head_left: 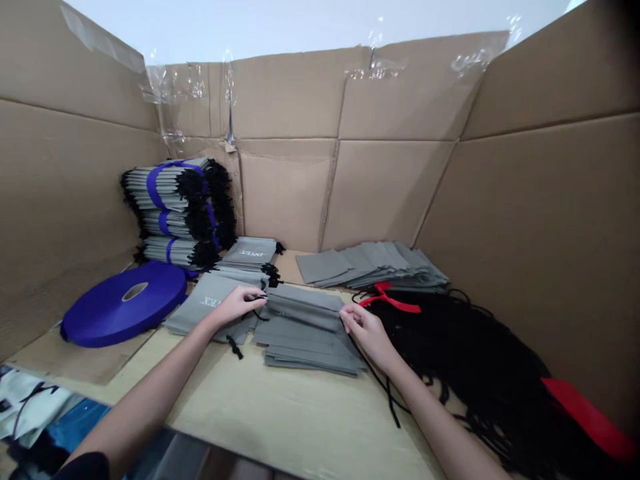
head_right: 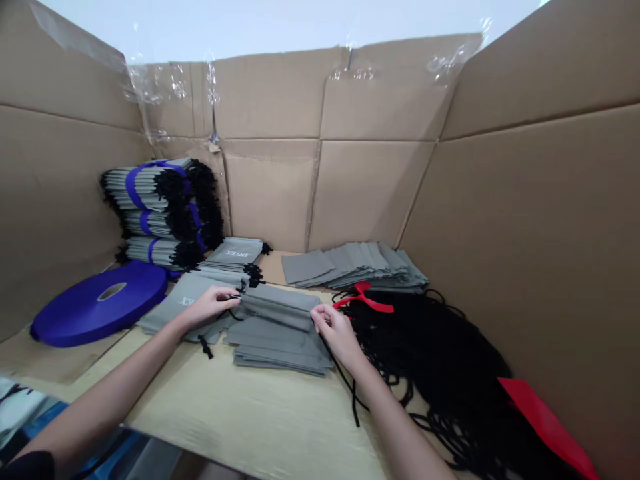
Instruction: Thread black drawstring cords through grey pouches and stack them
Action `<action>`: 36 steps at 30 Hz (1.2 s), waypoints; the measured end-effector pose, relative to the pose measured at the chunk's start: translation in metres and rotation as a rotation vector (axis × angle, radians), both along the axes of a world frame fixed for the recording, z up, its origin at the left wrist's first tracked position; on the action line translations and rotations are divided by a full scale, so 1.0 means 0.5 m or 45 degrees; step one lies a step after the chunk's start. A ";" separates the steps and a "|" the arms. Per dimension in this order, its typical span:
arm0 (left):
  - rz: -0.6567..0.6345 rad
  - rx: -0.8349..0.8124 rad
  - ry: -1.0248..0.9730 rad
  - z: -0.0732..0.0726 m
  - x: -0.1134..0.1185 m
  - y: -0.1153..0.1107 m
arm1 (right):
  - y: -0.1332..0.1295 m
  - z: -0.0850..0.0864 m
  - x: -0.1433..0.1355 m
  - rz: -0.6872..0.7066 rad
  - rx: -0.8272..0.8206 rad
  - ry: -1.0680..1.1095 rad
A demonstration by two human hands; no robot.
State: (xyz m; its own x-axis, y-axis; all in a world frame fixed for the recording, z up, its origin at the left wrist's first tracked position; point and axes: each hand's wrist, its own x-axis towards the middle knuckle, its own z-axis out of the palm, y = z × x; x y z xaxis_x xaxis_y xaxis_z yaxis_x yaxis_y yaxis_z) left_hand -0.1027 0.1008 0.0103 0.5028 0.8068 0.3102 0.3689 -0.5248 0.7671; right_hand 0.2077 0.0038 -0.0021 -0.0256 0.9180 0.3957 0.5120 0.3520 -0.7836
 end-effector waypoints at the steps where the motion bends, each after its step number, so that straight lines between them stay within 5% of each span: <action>1: 0.008 0.000 -0.018 -0.001 -0.002 0.000 | -0.001 -0.001 -0.001 -0.014 0.007 -0.018; 7: -0.028 -0.053 0.092 0.005 -0.007 -0.025 | -0.009 -0.004 -0.002 -0.048 -0.030 0.023; 19: -0.091 0.172 0.434 0.014 -0.013 -0.048 | -0.009 -0.002 0.005 -0.062 -0.023 0.003; 27: -0.294 -0.175 0.155 0.040 -0.017 -0.065 | -0.022 0.021 0.007 -0.068 -0.015 -0.012; 36: -0.630 -0.703 0.076 0.026 -0.042 -0.049 | -0.031 0.027 0.006 -0.019 -0.021 -0.110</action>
